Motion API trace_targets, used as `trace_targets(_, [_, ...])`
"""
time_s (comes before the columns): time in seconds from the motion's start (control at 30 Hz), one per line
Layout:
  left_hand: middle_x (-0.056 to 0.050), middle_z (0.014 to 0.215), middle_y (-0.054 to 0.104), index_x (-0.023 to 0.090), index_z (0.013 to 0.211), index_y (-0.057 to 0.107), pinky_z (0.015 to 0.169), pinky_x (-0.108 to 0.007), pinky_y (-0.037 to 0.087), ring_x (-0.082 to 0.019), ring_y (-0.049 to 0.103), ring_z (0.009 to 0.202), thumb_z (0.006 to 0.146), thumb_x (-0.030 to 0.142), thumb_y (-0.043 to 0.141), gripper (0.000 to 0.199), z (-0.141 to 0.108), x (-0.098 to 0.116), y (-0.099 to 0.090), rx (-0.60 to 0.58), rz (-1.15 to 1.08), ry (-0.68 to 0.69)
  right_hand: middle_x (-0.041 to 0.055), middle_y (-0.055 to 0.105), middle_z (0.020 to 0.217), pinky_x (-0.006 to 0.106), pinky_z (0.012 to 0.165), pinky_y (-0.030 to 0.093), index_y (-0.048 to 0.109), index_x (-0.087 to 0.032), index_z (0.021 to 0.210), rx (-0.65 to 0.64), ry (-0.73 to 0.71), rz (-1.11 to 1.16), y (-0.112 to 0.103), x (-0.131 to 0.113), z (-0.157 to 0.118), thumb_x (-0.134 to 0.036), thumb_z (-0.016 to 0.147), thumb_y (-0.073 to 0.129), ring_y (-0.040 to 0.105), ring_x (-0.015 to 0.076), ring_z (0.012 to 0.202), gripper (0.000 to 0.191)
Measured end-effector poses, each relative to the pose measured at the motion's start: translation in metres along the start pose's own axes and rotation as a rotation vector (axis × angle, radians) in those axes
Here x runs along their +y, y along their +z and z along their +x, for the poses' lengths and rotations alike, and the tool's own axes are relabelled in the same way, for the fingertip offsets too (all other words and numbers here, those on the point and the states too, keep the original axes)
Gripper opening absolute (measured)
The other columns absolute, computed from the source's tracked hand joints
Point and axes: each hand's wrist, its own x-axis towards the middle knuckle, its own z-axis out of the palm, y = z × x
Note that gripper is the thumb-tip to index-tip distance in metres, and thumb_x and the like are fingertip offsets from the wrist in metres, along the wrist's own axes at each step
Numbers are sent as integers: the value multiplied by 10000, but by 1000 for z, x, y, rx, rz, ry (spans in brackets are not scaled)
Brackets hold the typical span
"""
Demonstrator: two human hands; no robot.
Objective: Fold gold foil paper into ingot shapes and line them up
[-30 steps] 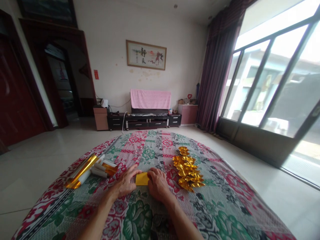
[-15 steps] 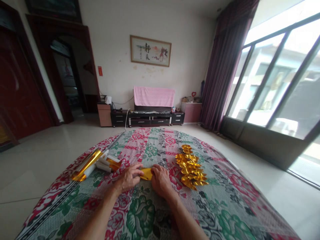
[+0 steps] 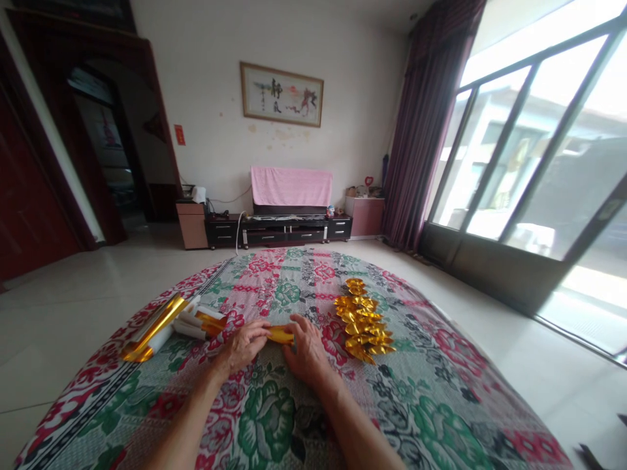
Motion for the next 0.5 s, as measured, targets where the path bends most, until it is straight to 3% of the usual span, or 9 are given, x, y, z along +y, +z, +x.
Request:
trace_targets(0.1, [-48,1157,617,192,823,692,1022,-352,368,-199,502,1151,726,215,448,264,-1,3,-2,-29,6,-15,32,555,1071,322,890,336,587,-227,906,-23,-25,8,-2,-3,1,-166,786,505,473,177,1025,158])
trace_targets(0.27, [-27,1279,527,206,938,662,1049,-354,332,-203,460,1199,596,102,428,427,-5,7,-6,-60,46,-17,17,583,920,291,853,330,602,-211,839,-9,-35,6,-3,-5,0,-160,803,504,493,159,939,116])
trace_targets(0.4, [-37,1326,470,194,929,656,1053,-348,322,-219,422,1227,586,90,440,418,-7,12,-7,9,110,46,12,585,858,275,821,331,602,-208,828,-31,-15,-10,-2,-4,0,-166,795,513,510,151,877,104])
trace_targets(0.5, [-55,1248,523,186,867,658,1020,-338,356,-217,470,1163,582,80,468,359,-5,19,-6,74,157,91,12,588,843,264,806,331,604,-207,829,-38,8,-18,-1,-4,1,-160,799,496,520,146,859,121])
